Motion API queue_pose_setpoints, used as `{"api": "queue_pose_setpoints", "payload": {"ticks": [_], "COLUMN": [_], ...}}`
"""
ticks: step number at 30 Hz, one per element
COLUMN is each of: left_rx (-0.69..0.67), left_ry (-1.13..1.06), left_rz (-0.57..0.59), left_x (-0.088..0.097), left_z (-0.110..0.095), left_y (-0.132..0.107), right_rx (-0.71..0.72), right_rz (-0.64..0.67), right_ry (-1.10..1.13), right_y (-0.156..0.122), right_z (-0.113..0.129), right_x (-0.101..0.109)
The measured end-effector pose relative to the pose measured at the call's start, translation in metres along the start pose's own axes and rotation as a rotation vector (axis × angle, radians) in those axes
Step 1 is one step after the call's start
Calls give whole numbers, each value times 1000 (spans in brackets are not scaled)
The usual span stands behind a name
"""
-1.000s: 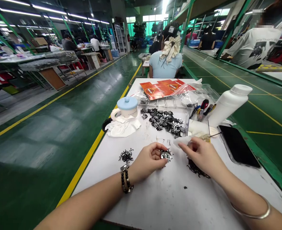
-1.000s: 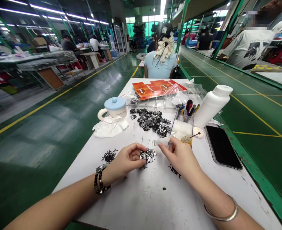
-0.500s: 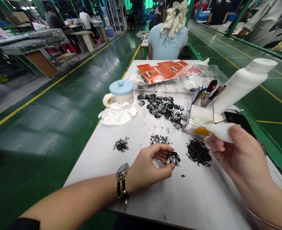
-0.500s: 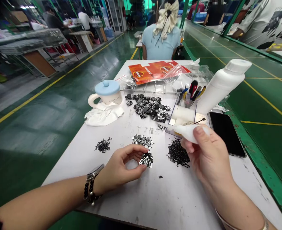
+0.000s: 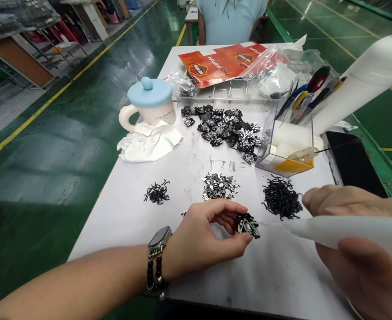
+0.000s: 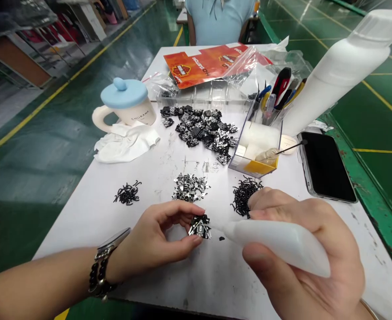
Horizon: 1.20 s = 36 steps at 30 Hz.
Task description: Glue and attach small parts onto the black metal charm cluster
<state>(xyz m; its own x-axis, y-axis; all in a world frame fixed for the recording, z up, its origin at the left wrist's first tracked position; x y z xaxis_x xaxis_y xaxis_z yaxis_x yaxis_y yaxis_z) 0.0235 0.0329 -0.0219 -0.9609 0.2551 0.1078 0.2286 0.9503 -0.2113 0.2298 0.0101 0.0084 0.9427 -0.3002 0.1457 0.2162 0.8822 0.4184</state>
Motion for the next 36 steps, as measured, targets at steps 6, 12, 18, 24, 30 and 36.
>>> {"api": "queue_pose_setpoints", "payload": {"ticks": [6,12,18,24,30,36], "left_rx": [-8,13,-39,-63,-79,-52], "left_ry": [-14,3,8,15,12,28], "left_rz": [3,10,16,11,7,19], "left_x": [0,0,0,0,0,0], "left_z": [0,-2,-2,-1,-1,-5], "left_y": [-1,0,-1,0,0,-1], "right_rx": [40,15,88,117,111,141], "right_rz": [-14,8,-5,38,37,72], "right_ry": [-49,-10,-82,-158,-138,-188], "right_y": [0,1,5,11,11,10], "right_z": [9,8,14,24,22,24], "right_x": [-5,-7,-8,-17,-16,-19]}}
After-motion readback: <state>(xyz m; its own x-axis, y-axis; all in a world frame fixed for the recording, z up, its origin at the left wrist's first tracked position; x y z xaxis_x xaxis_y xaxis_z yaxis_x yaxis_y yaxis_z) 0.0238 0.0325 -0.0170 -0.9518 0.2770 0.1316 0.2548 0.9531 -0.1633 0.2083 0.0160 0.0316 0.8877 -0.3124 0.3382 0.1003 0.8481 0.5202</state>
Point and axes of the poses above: each hand's wrist, its own y-axis towards the middle knuckle, its own x-axis out of the back of the hand, z = x × y, the point moved 3 cm from there along y, towards the middle knuckle, and after that the axes turned 11 degrees about -z, right-handed, at the moved point
